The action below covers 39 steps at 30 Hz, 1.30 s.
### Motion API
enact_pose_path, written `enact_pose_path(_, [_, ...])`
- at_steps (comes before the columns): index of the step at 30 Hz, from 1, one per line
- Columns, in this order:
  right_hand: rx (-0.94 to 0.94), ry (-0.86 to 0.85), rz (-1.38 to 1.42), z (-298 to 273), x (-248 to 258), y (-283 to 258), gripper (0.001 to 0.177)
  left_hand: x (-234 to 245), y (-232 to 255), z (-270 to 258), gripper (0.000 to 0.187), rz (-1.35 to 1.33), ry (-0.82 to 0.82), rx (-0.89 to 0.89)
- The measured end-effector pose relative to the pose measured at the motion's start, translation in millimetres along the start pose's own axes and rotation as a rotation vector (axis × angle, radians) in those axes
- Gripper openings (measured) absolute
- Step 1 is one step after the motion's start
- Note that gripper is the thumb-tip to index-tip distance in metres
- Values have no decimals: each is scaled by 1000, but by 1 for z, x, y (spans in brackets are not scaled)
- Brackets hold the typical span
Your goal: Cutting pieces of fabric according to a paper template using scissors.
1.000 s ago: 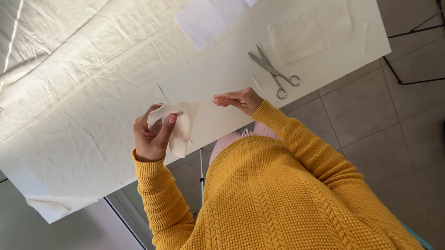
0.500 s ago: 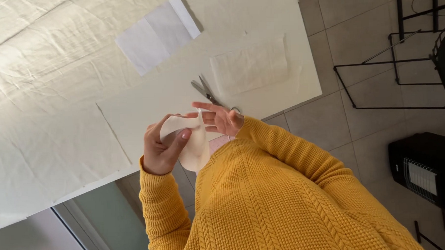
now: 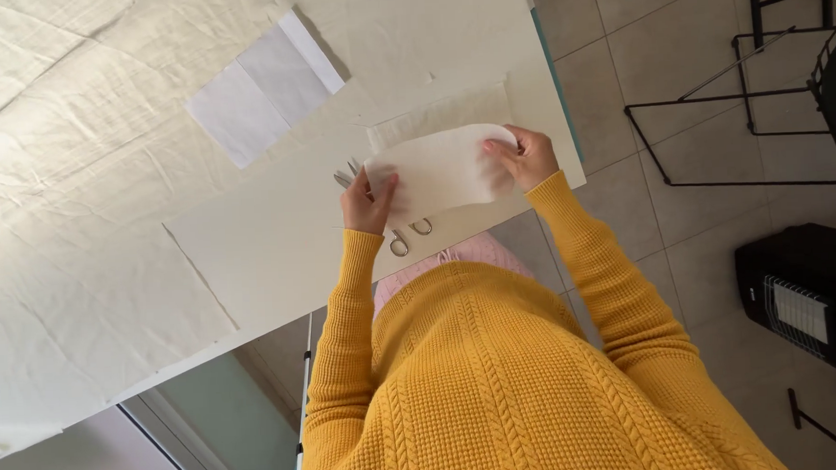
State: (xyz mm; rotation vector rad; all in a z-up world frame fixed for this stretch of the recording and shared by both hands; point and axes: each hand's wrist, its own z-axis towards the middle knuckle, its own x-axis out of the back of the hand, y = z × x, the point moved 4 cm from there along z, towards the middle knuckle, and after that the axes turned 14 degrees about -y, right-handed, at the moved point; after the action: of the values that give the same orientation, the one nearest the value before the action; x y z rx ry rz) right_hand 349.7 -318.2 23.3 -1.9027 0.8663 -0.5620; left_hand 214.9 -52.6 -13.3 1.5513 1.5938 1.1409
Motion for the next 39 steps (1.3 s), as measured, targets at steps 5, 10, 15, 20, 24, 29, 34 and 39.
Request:
enact_pose_path(5, [43, 120, -370, 25, 26, -17, 26, -7, -6, 28, 36, 105, 1, 125])
enact_pose_path(10, [-1, 194, -458, 45, 26, -7, 23, -2, 24, 34, 42, -56, 6, 116])
enact_pose_path(15, [-79, 226, -486, 49, 31, 0, 24, -2, 20, 38, 44, 13, 49, 73])
enact_pose_path(20, [-57, 284, -383, 17, 56, -25, 21, 10, 55, 25, 45, 26, 37, 123])
enact_pose_path(24, [64, 477, -375, -28, 102, -18, 19, 35, 61, 9, 35, 100, 215, 78])
enact_pose_path(29, [165, 544, -565, -48, 201, 39, 19, 28, 69, -15, 22, 426, 481, -97])
enact_pose_path(34, [70, 586, -598, -11, 353, 124, 17, -57, 103, 3, 23, 537, 503, -155])
enact_pose_path(39, [91, 340, -664, 30, 468, 79, 19, -193, 154, 55, 21, 371, 577, -215])
